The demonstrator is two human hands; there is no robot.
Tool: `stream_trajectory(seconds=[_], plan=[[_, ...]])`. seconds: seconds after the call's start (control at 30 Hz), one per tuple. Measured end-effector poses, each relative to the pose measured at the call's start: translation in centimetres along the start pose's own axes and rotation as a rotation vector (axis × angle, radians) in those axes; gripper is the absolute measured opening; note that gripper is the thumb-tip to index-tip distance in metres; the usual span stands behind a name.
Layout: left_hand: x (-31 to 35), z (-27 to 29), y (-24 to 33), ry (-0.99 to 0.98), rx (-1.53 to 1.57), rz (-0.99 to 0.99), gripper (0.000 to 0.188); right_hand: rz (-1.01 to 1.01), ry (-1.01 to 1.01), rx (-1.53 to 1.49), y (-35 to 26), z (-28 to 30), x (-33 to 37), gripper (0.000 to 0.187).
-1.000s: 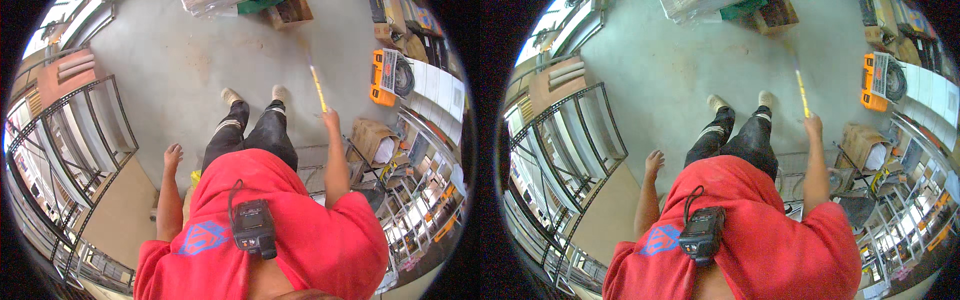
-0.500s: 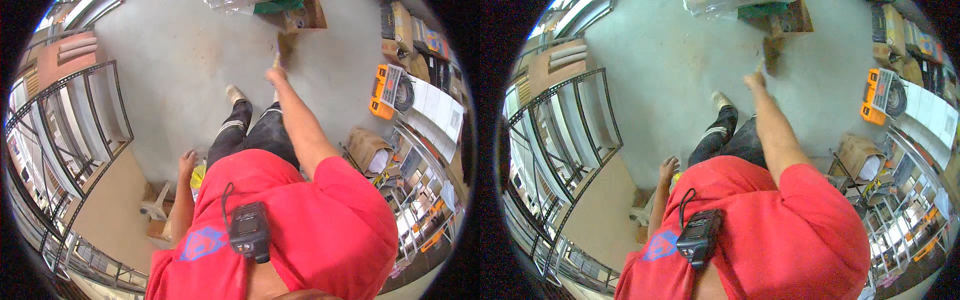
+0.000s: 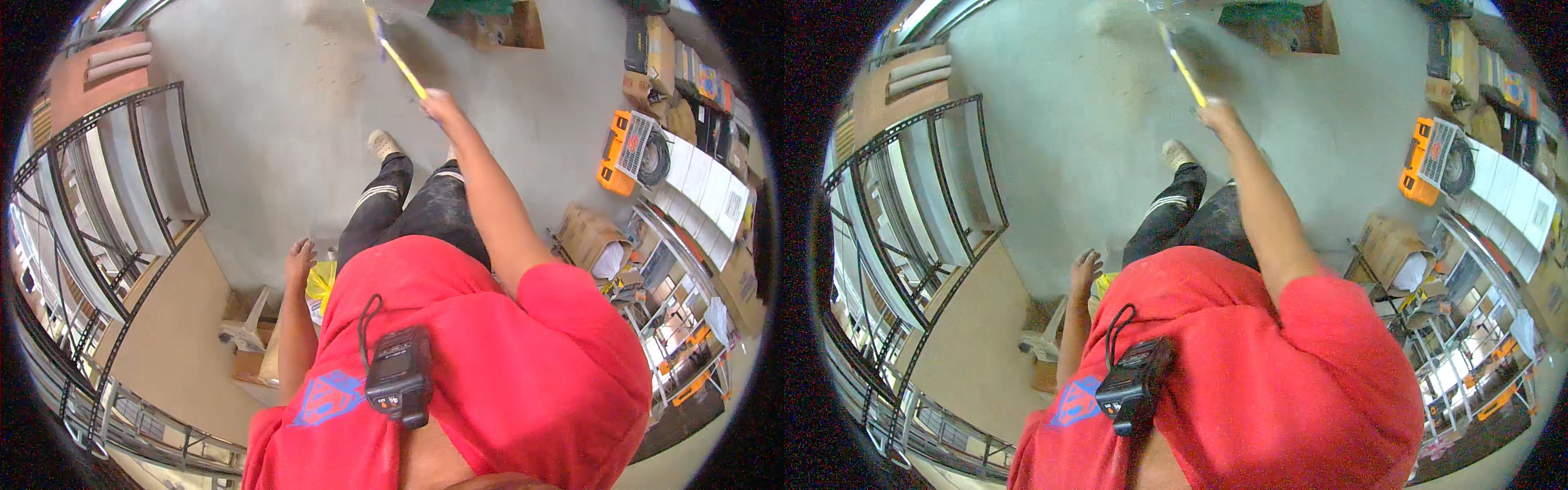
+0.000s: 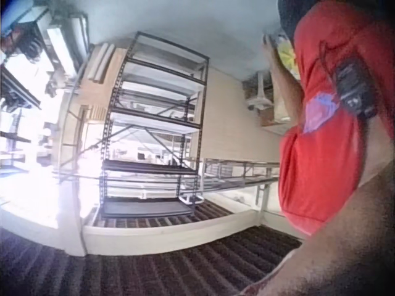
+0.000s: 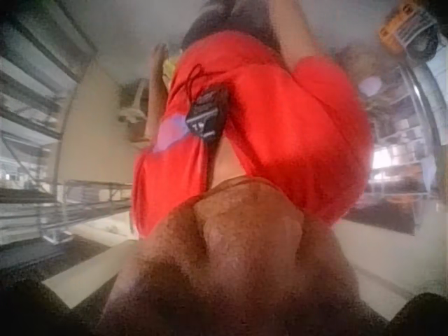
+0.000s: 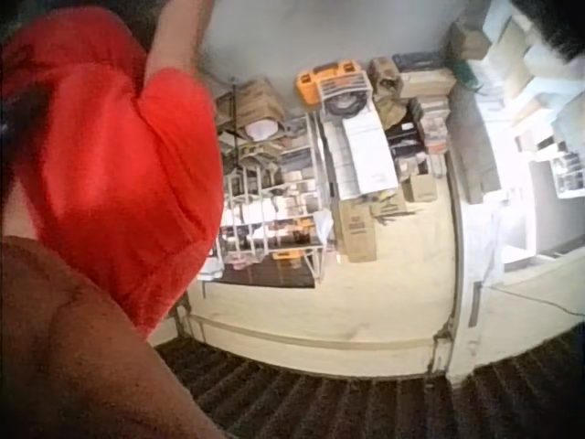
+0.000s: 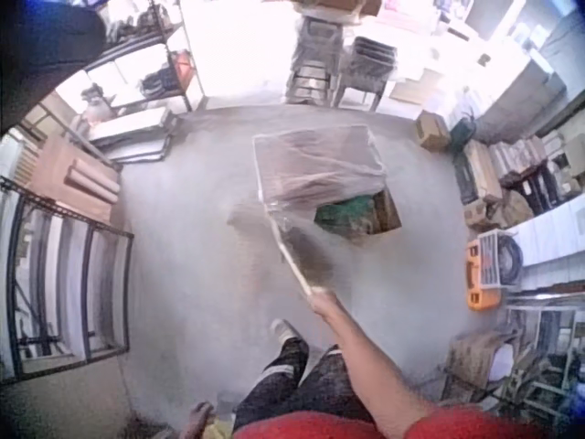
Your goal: The person sweeps dust across the floor of a workshop around shelves and boxes using a broom.
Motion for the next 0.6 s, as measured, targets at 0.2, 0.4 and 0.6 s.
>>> stream_trajectory(seconds=[0.2,0.4,0.6], plan=[[-1.9,-0.2,1.5,-0.022,0.046,-0.048,0.043,-0.301,0.206,-0.436,5.8,6.2,16.8,0.023],[-3.7,1.6,0.4,0.002,0.037,-0.057,0.044,-0.627,0.166,-0.185,13.5,8.6,20.3,0.015],[-2.9,1.5,0.9,-0.007,0.062,-0.042,0.042,-0.324,0.034,-0.309,18.1,5.6,11.2,0.015]])
Point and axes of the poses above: each hand's wrist, its own x-axis away from the middle knuckle, its own z-axis out of the back of the hand, y = z × x, the point moved 1 cm from there along -x, towards the middle knuckle, and after that the axes turned 6 degrees about z, right-handed, at the moved point
